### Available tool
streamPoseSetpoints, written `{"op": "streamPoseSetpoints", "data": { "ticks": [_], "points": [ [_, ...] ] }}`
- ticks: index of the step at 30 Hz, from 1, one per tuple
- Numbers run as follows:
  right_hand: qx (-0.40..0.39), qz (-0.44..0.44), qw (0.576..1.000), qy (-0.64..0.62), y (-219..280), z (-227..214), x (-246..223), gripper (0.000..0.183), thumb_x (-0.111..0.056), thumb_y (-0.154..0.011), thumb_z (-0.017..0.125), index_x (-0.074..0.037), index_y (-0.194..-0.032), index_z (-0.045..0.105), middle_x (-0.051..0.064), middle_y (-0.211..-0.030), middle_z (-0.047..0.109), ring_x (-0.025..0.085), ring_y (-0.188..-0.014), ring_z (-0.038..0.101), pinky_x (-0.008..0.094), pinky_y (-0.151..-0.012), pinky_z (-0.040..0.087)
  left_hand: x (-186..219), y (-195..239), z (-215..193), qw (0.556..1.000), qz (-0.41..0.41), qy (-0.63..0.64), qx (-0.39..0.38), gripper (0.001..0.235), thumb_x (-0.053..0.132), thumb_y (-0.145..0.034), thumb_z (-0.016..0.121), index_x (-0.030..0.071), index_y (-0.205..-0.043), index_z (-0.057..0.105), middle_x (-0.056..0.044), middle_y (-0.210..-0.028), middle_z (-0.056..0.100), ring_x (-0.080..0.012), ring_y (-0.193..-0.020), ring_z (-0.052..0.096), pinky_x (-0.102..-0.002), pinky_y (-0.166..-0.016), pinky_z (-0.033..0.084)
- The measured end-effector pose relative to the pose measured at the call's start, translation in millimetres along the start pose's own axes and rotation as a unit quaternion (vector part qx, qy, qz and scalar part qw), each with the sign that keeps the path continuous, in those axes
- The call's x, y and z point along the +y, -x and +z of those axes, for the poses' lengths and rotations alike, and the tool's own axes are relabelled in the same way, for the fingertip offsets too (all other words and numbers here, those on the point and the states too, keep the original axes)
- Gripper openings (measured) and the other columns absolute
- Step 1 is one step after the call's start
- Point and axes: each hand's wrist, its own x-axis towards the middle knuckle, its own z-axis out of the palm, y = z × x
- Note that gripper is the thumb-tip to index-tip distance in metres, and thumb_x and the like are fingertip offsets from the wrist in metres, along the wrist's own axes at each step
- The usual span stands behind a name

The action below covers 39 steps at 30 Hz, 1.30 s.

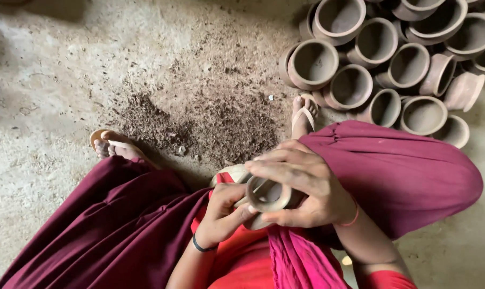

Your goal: The person holds a clay pot and presses a small metal ring against its surfaces while rotating it. After rubbing the pot with the ring, the person sets it aside and picks up another one.

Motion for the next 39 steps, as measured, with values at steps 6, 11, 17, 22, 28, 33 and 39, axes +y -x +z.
{"op": "streamPoseSetpoints", "data": {
  "ticks": [6,11,17,22,28,33,39],
  "points": [
    [-0.080,-0.046,0.995,0.027,-7,-6,-2,0.067,-0.032,-0.077,0.088,-0.001,-0.132,0.063,0.012,-0.130,0.071,0.031,-0.126,0.068,0.049,-0.104,0.050,4,-1,2,1.000,0.016,-0.021,-0.014,0.027,0.027,-0.097,0.068,0.002,-0.090,0.068,-0.003,-0.069,0.056,-0.0125,-0.061,0.053,-0.029,-0.058,0.041],
    [-0.101,-0.045,0.994,0.007,-5,-11,4,0.065,-0.029,-0.077,0.088,-0.002,-0.131,0.065,0.009,-0.131,0.071,0.031,-0.131,0.067,0.049,-0.109,0.051,12,-1,3,0.998,0.030,-0.044,-0.023,0.026,0.028,-0.098,0.068,0.003,-0.089,0.066,-0.003,-0.068,0.053,-0.0146,-0.060,0.053,-0.030,-0.059,0.040],
    [-0.091,-0.006,0.993,-0.076,4,-21,18,0.064,-0.030,-0.074,0.087,-0.002,-0.127,0.068,0.012,-0.128,0.073,0.031,-0.129,0.069,0.049,-0.112,0.050,9,1,4,0.998,0.030,-0.040,-0.027,0.039,0.030,-0.097,0.070,0.005,-0.071,0.054,-0.004,-0.061,0.045,-0.0161,-0.055,0.047,-0.033,-0.055,0.034],
    [-0.008,0.075,0.962,-0.261,60,-7,66,0.065,-0.034,-0.083,0.084,0.003,-0.134,0.067,0.018,-0.126,0.071,0.034,-0.135,0.061,0.047,-0.122,0.042,2,4,3,1.000,0.014,0.013,-0.021,0.044,0.031,-0.097,0.070,0.004,-0.069,0.050,-0.004,-0.060,0.042,-0.0161,-0.055,0.043,-0.034,-0.055,0.032],
    [0.251,0.262,0.777,-0.514,94,54,111,0.068,-0.033,-0.096,0.073,0.009,-0.145,0.050,0.021,-0.136,0.063,0.032,-0.130,0.060,0.050,-0.118,0.042,0,4,-2,0.998,0.054,0.040,-0.003,0.046,0.033,-0.095,0.069,0.004,-0.066,0.047,-0.005,-0.061,0.046,-0.0191,-0.055,0.046,-0.036,-0.056,0.032],
    [0.340,0.333,0.556,-0.681,50,68,63,0.065,-0.048,-0.095,0.059,0.006,-0.132,0.057,0.018,-0.128,0.065,0.033,-0.123,0.061,0.048,-0.110,0.044,28,-8,27,0.980,0.073,-0.186,-0.006,0.033,0.030,-0.094,0.070,0.003,-0.083,0.056,-0.011,-0.076,0.055,-0.0260,-0.072,0.054,-0.039,-0.070,0.041],
    [0.297,0.281,0.569,-0.713,34,73,77,0.061,-0.047,-0.097,0.056,0.003,-0.132,0.055,0.017,-0.128,0.067,0.032,-0.126,0.059,0.047,-0.113,0.042,17,-26,28,0.935,0.070,-0.289,0.195,0.053,0.019,-0.089,0.069,0.005,-0.136,0.050,-0.018,-0.136,0.052,-0.0311,-0.131,0.047,-0.041,-0.111,0.036]
  ]
}}
